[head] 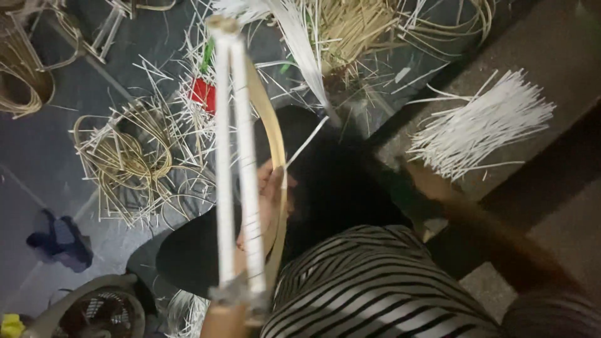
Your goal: The recorder is assembling a curved bamboo frame using white plastic strips for binding.
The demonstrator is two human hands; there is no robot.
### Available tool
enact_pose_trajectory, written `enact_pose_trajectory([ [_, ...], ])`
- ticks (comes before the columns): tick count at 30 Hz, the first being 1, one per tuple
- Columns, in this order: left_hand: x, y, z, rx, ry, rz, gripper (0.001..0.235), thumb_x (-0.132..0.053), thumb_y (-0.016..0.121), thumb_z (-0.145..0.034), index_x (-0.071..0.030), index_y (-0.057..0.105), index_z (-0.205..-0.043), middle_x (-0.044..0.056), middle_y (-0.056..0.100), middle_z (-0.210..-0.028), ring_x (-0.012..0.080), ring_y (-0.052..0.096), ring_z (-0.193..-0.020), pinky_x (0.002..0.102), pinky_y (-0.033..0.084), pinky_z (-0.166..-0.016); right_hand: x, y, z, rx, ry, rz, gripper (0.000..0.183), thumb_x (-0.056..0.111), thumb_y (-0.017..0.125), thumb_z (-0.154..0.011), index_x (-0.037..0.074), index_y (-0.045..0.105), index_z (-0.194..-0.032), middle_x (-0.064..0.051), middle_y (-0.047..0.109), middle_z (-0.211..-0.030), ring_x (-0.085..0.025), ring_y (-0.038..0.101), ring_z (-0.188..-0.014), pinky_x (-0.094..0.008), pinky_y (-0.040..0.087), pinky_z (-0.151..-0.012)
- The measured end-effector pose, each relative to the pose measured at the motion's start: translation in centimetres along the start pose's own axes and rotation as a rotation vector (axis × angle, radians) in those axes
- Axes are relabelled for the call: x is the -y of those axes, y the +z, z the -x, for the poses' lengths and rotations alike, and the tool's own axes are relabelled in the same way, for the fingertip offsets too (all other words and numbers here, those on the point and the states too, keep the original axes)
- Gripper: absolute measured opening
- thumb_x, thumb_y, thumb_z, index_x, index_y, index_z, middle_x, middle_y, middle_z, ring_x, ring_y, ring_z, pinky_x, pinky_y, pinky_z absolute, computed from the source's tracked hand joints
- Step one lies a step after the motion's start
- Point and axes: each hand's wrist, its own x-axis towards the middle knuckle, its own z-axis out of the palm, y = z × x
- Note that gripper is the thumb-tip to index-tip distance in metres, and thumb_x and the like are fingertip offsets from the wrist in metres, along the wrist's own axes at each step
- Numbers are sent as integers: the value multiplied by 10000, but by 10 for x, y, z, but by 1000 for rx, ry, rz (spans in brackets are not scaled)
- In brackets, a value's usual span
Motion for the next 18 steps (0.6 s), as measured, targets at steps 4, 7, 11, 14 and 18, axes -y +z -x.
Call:
enact_pose_trajectory([
  [4, 5, 2, -7, 123, 5, 356, 308, -298, 570, -1042, -55, 603, -1230, 49, 648, -806, 114, 545, -470, 252, 420, -397, -27, 37, 12, -40, -29, 245, 633, 266, 633, -935, 144, 390, -1507, -268, 600, -1322, -404, 672, -1097, -476, 551, -925],
  [7, 17, -8, -19, 196, 34, 366, 272, -270, 529, -1035, -29, 596, -1141, 63, 682, -851, 147, 606, -509, 268, 455, -420, -65, 70, -29, -98, -67, 487, 788, 184, 672, -881, 188, 290, -1570, -296, 495, -1418, -439, 617, -1125, -512, 526, -915],
  [11, 28, -6, -26, 227, 133, 297, 293, -253, 524, -1076, 7, 638, -1149, 89, 640, -753, 134, 568, -479, 253, 446, -426, -173, 92, -83, -179, -555, 310, 591, 186, 676, -867, 133, 483, -1423, -246, 635, -1314, -386, 665, -1066, -483, 566, -881],
  [14, 27, -2, -26, 161, 184, 376, 285, -230, 548, -1038, -2, 633, -1187, 73, 675, -835, 127, 567, -496, 255, 450, -430, -82, 57, -58, -112, -442, 142, 592, 303, 713, -865, 88, 510, -1378, -196, 686, -1137, -325, 699, -933, -441, 578, -805],
  [18, 20, 5, -23, 125, 190, 443, 293, -221, 552, -1045, 11, 631, -1206, 75, 684, -854, 124, 581, -533, 249, 458, -457, 57, 8, 10, -96, -264, 244, 842, 468, 854, -730, 92, 491, -1391, -135, 646, -960, -258, 645, -813, -401, 550, -658],
])
